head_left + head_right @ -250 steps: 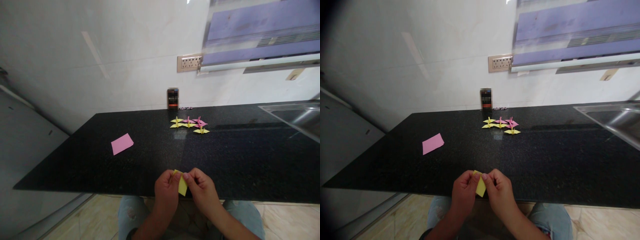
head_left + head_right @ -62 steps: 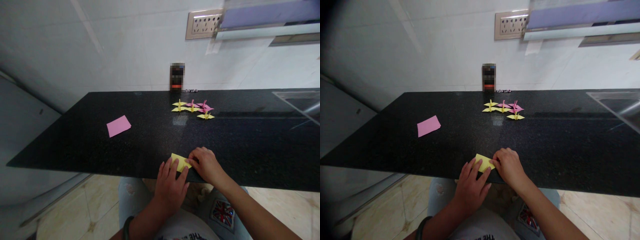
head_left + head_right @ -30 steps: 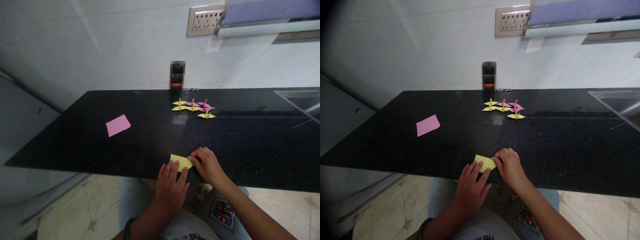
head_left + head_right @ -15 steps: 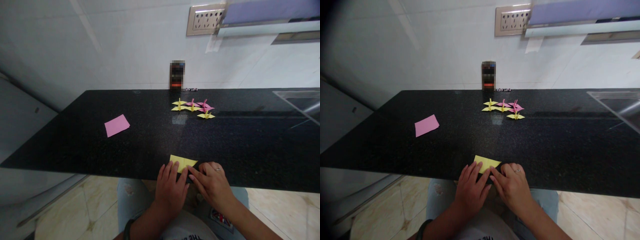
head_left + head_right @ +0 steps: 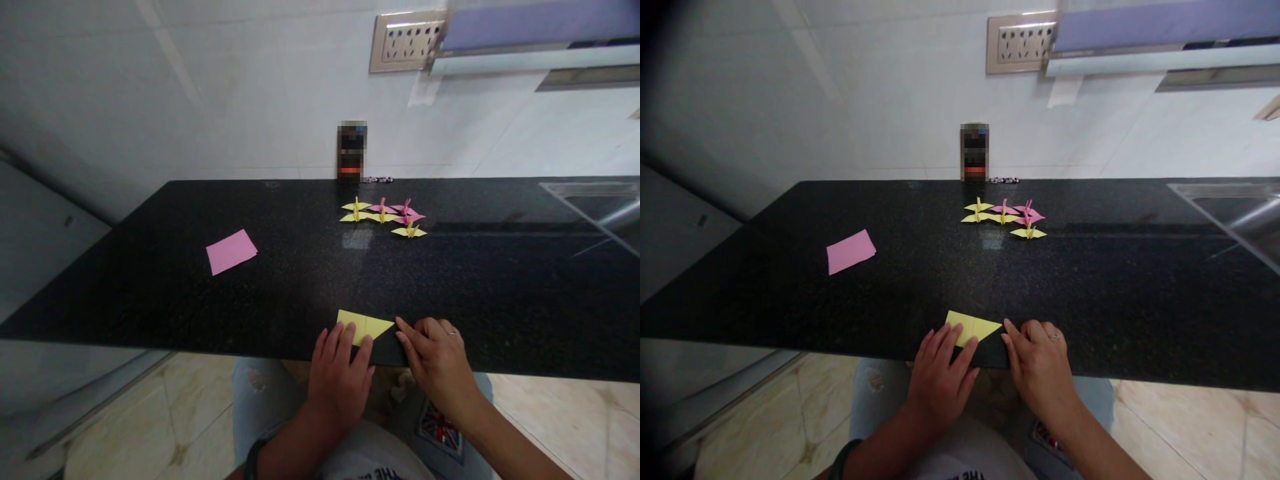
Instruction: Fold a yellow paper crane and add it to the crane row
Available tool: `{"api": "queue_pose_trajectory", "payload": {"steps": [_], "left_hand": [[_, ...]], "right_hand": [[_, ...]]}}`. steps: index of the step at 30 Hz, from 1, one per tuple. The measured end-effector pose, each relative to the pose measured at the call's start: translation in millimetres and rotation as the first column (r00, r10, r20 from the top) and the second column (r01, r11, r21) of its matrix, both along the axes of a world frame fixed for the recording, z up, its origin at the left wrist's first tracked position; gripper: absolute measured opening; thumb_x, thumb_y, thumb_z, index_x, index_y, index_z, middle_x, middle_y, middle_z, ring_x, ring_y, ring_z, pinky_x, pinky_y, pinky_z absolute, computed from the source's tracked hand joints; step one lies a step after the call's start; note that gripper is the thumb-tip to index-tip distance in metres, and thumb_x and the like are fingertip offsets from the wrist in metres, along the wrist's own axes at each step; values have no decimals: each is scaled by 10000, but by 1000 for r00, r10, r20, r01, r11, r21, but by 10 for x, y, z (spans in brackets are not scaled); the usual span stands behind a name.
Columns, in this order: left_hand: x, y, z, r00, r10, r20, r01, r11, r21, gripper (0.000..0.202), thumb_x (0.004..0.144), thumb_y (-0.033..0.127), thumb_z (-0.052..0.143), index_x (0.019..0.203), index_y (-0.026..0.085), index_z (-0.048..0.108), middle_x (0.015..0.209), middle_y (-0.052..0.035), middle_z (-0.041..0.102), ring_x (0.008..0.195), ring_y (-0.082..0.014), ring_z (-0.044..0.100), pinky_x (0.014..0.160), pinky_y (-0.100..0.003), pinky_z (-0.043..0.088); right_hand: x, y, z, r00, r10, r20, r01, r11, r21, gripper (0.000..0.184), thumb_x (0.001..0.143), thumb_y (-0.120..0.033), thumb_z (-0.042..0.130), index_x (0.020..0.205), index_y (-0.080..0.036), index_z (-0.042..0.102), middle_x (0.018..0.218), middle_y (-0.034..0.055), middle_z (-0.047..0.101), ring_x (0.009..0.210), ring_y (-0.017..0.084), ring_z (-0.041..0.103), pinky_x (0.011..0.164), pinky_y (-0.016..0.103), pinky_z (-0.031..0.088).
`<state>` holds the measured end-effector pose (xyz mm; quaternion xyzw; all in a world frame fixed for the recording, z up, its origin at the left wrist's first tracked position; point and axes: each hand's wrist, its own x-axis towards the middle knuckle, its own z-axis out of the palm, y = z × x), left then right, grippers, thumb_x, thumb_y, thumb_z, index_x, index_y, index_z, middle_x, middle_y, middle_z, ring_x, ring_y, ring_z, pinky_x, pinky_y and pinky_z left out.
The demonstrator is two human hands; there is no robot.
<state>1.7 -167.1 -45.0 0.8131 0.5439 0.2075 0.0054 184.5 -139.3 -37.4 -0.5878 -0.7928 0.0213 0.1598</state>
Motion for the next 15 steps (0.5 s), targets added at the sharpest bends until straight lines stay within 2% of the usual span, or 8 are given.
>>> {"api": "queue_pose_trajectory", "payload": {"steps": [3,7,12,15], "left_hand": [[13,-1,15,1000,8,4,-8,1000,6,360,753,300,512,1107,242,526,1178,-98,504,1107,-281,414,896,-493,344],[-10,-3,24,1000,-4,17,4,1000,1,384,753,300,507,1129,221,508,1178,-109,508,1103,-288,426,883,-500,360],[-130,-20,-35,990,-122,67,116,989,89,305,778,179,449,1061,100,531,1153,-143,528,1148,-256,395,931,-460,347],[-176,-32,-51,985,-152,80,142,983,115,278,771,144,448,1025,88,546,1138,-149,535,1152,-248,391,939,-448,343]], "right_hand": [[-41,-19,14,999,25,-23,-23,998,55,336,846,-259,406,1133,-158,547,689,64,486,682,190,409,655,337,311],[-166,-33,88,981,195,13,-195,981,-2,322,832,-276,436,1133,-235,543,732,61,510,715,192,421,675,338,303],[-209,0,100,979,204,-6,-204,979,-17,308,829,-270,446,1113,-239,560,700,57,504,706,185,427,658,321,301],[-189,9,87,979,203,-12,-204,979,-18,308,826,-265,452,1113,-241,560,702,54,505,704,183,431,658,323,303]]}}
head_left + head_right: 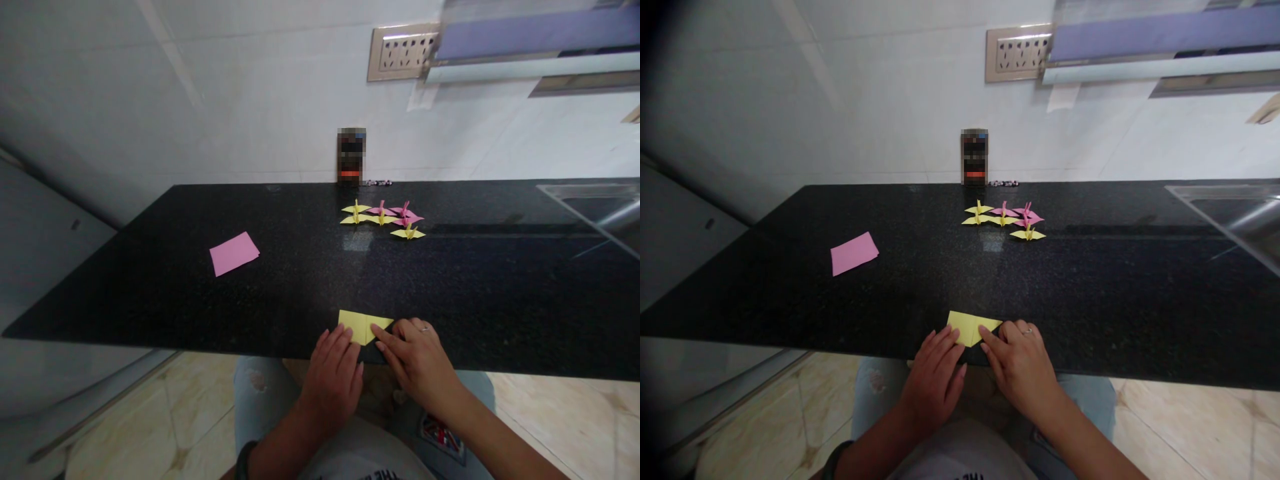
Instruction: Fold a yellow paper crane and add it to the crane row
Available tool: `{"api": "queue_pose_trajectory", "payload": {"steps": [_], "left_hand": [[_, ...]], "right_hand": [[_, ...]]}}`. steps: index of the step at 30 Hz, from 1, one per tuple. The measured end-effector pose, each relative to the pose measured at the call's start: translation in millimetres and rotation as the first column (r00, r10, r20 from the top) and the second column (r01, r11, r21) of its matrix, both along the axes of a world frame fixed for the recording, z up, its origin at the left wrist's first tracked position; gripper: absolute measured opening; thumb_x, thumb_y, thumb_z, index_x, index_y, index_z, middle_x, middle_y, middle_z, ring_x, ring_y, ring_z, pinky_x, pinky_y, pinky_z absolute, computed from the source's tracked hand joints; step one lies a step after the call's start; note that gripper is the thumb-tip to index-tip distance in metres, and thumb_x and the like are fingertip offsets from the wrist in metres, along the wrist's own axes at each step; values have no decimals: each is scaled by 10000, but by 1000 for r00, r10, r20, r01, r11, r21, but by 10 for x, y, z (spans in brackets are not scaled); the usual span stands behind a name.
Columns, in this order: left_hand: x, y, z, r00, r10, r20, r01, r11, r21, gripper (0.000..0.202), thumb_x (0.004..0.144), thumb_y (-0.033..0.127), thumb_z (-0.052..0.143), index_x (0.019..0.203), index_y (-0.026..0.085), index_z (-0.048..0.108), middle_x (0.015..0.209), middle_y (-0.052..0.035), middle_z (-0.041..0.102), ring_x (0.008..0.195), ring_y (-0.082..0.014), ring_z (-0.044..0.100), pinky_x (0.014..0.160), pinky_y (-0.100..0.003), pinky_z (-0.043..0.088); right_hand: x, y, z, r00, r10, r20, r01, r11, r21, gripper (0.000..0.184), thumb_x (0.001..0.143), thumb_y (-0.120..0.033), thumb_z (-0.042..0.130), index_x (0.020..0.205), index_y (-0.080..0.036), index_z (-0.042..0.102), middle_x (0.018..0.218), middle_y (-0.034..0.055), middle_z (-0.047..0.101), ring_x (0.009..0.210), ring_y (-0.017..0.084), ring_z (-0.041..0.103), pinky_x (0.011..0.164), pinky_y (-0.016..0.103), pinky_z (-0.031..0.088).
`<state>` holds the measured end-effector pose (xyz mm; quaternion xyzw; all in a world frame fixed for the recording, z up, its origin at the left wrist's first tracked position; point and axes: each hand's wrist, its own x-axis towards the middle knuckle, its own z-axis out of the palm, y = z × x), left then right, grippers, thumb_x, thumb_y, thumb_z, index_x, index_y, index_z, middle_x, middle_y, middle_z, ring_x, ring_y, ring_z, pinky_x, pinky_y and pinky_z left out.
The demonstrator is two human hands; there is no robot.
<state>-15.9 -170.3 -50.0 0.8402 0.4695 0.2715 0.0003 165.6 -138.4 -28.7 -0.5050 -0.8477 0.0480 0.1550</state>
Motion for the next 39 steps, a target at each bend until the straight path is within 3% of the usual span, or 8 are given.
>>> {"api": "queue_pose_trajectory", "payload": {"steps": [7,14,23,31,39], "left_hand": [[20,5,49,1000,9,-12,-9,1000,4,281,769,156,453,1022,156,574,1110,-134,541,1108,-248,430,911,-457,355],[128,25,114,996,70,-61,-77,990,-119,397,747,364,490,1109,207,533,1074,-129,527,1036,-282,460,870,-514,347],[69,-5,100,1000,18,-9,-19,999,-51,318,765,306,476,1037,178,579,1091,-130,532,1074,-274,436,892,-498,335],[142,6,92,996,80,-35,-81,996,-44,333,762,309,475,1068,210,563,1054,-116,547,1025,-277,467,868,-517,343],[132,0,80,998,66,-15,-66,997,-26,307,760,298,486,1036,198,576,1054,-118,545,1039,-276,459,870,-518,341]], "right_hand": [[16,5,9,1000,20,8,-20,999,-29,308,832,-268,442,1118,-247,554,718,54,507,706,180,435,658,325,309],[32,29,26,999,38,4,-38,999,-30,304,831,-273,441,1109,-254,562,700,49,505,689,173,434,652,318,302],[13,35,72,1000,-4,21,6,995,-103,306,840,-279,423,1115,-268,556,722,54,493,718,183,423,662,330,286],[35,-51,114,993,106,43,-101,989,-107,323,848,-319,403,1149,-293,518,730,47,493,725,186,412,694,354,276],[221,31,105,990,-56,128,63,997,-48,295,841,-324,419,1099,-293,561,718,46,498,729,189,429,685,342,270]]}}
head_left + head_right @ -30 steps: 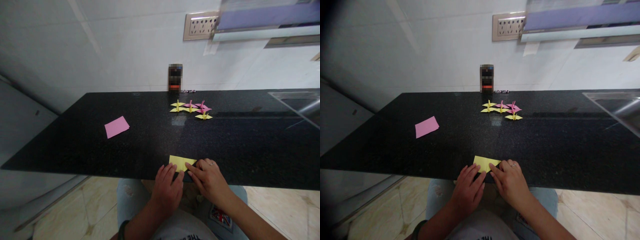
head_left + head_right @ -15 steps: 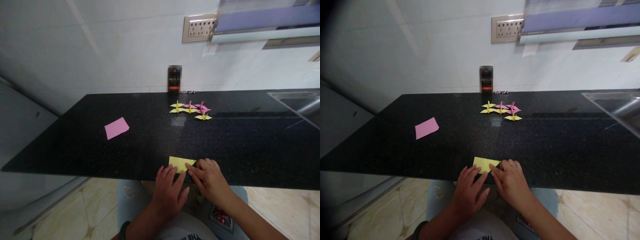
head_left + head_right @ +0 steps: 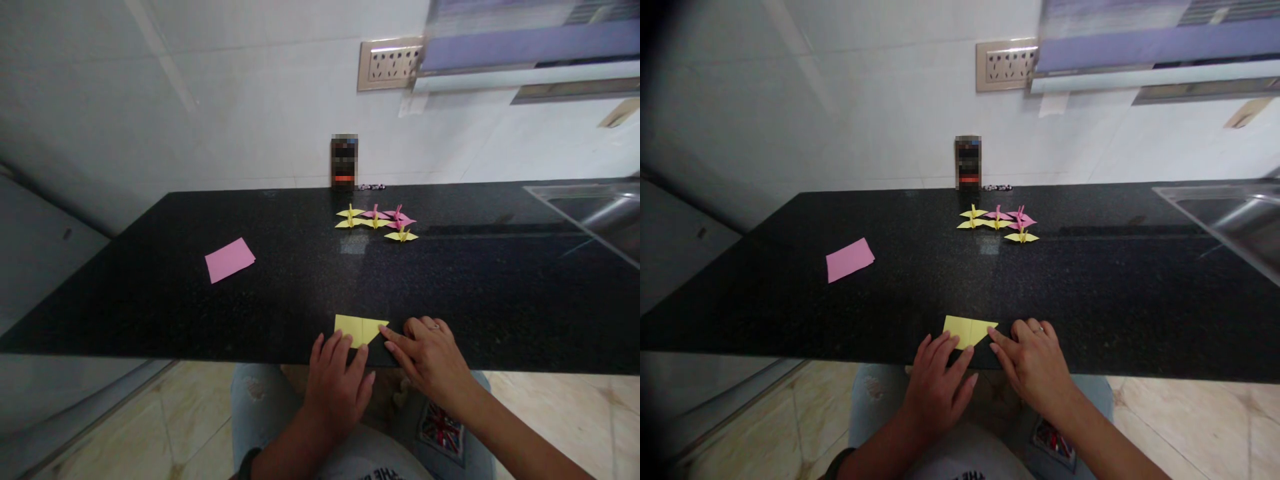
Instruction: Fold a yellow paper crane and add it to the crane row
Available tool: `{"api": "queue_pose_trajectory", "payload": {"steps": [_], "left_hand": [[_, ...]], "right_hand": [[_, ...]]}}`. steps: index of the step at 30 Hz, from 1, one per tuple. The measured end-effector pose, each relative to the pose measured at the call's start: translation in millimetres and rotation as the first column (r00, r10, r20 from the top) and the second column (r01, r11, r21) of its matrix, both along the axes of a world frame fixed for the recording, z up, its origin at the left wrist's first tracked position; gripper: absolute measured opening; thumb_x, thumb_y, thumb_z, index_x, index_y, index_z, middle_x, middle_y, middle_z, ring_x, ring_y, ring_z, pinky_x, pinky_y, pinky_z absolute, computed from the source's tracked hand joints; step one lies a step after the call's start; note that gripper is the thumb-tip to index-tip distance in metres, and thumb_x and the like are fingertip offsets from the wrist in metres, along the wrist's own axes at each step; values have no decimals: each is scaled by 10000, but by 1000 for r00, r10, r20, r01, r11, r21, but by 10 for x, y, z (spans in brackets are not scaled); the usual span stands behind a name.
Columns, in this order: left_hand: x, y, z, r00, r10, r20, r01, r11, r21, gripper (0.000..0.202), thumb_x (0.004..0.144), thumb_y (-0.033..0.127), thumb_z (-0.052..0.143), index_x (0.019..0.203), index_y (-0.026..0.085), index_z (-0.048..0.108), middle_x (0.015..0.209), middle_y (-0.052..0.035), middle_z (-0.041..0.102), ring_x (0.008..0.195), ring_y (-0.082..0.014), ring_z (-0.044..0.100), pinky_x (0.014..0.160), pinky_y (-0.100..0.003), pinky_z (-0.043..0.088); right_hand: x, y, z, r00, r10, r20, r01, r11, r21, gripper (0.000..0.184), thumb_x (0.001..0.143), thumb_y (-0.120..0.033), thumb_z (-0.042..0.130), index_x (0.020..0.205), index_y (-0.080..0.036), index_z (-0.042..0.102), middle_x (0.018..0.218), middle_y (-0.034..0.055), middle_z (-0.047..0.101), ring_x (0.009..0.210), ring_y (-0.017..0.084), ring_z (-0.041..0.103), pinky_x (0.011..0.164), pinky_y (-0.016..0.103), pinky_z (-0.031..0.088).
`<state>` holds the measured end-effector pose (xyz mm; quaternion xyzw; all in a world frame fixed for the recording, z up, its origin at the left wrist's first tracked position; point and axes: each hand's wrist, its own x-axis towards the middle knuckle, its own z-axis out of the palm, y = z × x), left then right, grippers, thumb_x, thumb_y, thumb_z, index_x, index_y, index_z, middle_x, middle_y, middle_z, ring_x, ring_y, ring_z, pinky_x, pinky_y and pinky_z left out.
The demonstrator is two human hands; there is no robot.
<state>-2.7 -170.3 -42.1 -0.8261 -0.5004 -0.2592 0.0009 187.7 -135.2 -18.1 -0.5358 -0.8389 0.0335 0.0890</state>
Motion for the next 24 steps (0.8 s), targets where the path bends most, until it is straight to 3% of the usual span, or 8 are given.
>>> {"api": "queue_pose_trajectory", "payload": {"steps": [5,11,15,18,24], "left_hand": [[10,-1,21,1000,5,11,-5,1000,-10,301,756,301,491,1023,197,582,1050,-120,551,1033,-279,466,870,-523,342],[14,-4,33,1000,18,19,-18,1000,-16,292,759,293,486,1011,190,589,1038,-129,564,1027,-284,477,861,-529,347],[14,-11,41,1000,17,23,-17,999,-32,285,764,288,478,1007,191,590,1046,-126,569,1040,-279,475,871,-523,342],[4,-13,55,1000,5,12,-4,998,-61,289,774,280,462,1022,190,581,1082,-129,561,1078,-280,450,888,-536,316],[-64,6,163,996,-84,-31,78,985,-154,320,792,261,432,1089,206,534,1213,-108,491,1175,-293,349,914,-587,238]], "right_hand": [[81,62,-17,995,-100,19,98,992,82,309,853,-312,395,1101,-249,569,706,54,508,720,195,430,685,346,276],[-153,70,44,991,131,4,-131,991,35,321,839,-340,418,1141,-301,518,747,47,510,735,197,437,685,341,295],[-140,185,13,1000,-16,11,15,998,66,301,836,-302,424,1105,-262,552,755,64,515,750,215,447,688,355,312],[-100,251,-13,993,-54,-101,57,998,26,268,839,-277,416,1032,-209,590,797,73,522,765,203,464,694,333,342],[-241,221,60,964,1,-267,-30,994,-104,193,739,-285,569,910,-197,588,854,58,515,801,195,483,710,313,374]]}}
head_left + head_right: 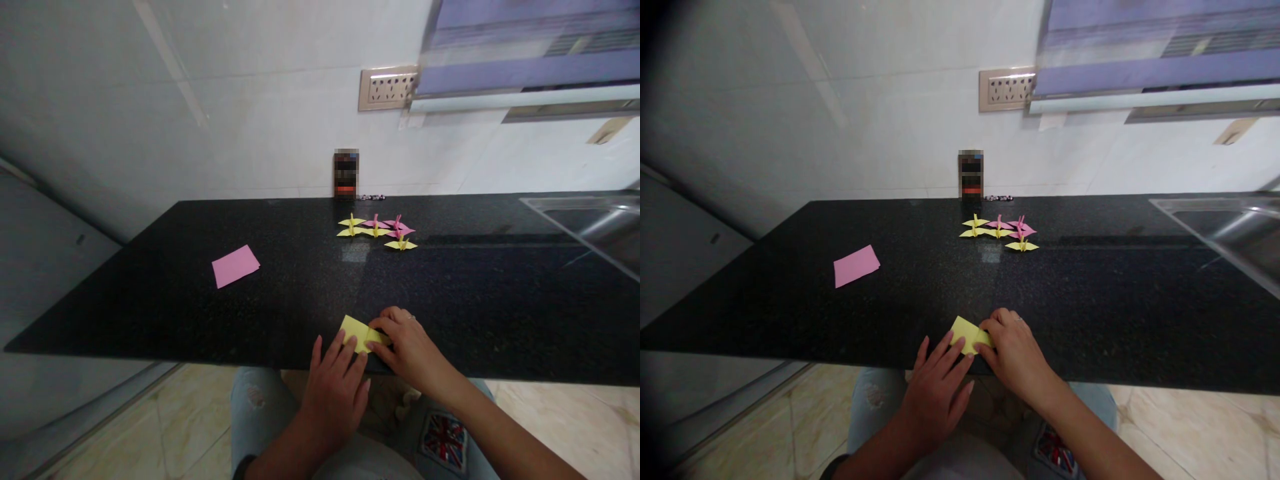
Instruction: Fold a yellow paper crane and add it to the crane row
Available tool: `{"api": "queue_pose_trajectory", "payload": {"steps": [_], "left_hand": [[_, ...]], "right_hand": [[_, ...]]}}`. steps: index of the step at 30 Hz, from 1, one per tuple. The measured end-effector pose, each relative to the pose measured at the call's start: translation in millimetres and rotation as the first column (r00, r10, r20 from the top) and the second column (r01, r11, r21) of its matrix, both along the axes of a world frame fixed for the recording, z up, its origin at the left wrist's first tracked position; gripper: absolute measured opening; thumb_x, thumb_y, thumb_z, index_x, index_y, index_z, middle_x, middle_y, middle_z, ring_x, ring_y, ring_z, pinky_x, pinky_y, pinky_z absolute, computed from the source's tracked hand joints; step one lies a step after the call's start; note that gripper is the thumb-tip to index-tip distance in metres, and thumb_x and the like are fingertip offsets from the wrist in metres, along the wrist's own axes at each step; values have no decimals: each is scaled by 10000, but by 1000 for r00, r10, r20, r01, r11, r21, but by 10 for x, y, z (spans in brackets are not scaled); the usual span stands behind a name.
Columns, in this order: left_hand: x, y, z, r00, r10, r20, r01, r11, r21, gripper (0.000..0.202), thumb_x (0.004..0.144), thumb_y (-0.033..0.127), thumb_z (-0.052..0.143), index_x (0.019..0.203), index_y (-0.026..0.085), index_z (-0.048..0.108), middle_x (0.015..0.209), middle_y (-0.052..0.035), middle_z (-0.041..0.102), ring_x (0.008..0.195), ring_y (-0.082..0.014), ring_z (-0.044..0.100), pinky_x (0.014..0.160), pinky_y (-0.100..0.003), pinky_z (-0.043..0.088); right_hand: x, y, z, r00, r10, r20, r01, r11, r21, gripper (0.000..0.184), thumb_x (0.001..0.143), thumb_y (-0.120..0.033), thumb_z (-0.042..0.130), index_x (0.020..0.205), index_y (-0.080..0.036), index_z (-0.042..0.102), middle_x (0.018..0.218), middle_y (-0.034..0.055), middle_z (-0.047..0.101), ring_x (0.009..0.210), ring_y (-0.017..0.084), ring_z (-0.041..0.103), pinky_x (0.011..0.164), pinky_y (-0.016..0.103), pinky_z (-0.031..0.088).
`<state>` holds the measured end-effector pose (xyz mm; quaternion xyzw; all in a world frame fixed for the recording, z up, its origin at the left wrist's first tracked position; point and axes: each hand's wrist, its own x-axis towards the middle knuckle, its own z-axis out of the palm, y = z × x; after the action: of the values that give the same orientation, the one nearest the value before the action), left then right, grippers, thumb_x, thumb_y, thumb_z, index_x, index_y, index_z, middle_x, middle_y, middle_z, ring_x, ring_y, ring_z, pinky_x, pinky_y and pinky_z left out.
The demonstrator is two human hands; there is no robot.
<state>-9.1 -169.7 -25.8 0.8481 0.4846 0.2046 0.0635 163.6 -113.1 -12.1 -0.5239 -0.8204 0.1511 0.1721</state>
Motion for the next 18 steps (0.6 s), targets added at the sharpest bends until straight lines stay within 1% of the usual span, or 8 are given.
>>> {"api": "queue_pose_trajectory", "payload": {"steps": [2,5,8,10,11,13,15,18], "left_hand": [[-26,13,37,1000,3,-2,-3,1000,-24,318,787,247,440,1090,215,534,1242,-106,463,1197,-295,315,922,-590,221],[-59,43,49,998,55,13,-54,997,-55,292,778,216,453,1050,213,558,1266,-110,430,1214,-297,283,934,-586,209],[-90,87,17,991,105,84,-99,993,-69,284,768,187,462,1032,189,566,1252,-122,429,1201,-285,300,940,-544,256],[-110,120,4,975,141,173,-131,989,-69,287,764,173,466,1034,168,562,1210,-130,453,1166,-263,345,930,-488,314],[-119,136,5,963,164,212,-151,986,-73,284,763,166,467,1029,163,564,1174,-128,474,1138,-253,373,922,-467,333],[-133,161,25,936,217,277,-196,975,-103,268,763,152,463,1009,161,569,1089,-115,514,1064,-232,431,897,-437,364],[-143,171,58,905,268,332,-223,960,-167,249,764,137,456,981,163,572,1012,-97,536,981,-208,478,861,-407,395],[-143,156,101,841,344,418,-226,924,-308,219,758,129,455,946,164,563,928,-66,545,823,-158,532,755,-332,451]], "right_hand": [[-48,-16,41,1000,0,-31,-2,999,-52,159,715,-262,594,859,-195,579,852,50,515,799,188,489,710,302,376],[-84,-31,59,996,-46,-74,35,989,-141,167,691,-213,605,849,-188,557,862,42,525,781,171,505,686,272,378],[-96,-36,28,988,-115,-106,88,969,-232,306,692,-169,584,991,-187,521,828,28,553,738,155,525,654,250,374],[-98,-32,11,983,-145,-110,110,955,-275,403,701,-170,570,1095,-177,482,800,26,573,709,151,534,641,243,369],[-98,-29,10,984,-148,-104,112,951,-288,412,703,-178,568,1106,-173,483,791,28,581,697,150,536,633,241,366],[-97,-20,19,988,-131,-83,100,947,-305,319,699,-192,570,1017,-180,546,767,27,592,677,149,535,605,234,353],[-96,-12,33,990,-122,-67,95,945,-313,159,692,-195,570,850,-189,591,715,16,590,639,140,526,563,226,335],[-94,-4,28,988,-134,-76,104,944,-313,13,676,-182,573,687,-187,569,651,0,573,591,126,504,526,219,316]]}}
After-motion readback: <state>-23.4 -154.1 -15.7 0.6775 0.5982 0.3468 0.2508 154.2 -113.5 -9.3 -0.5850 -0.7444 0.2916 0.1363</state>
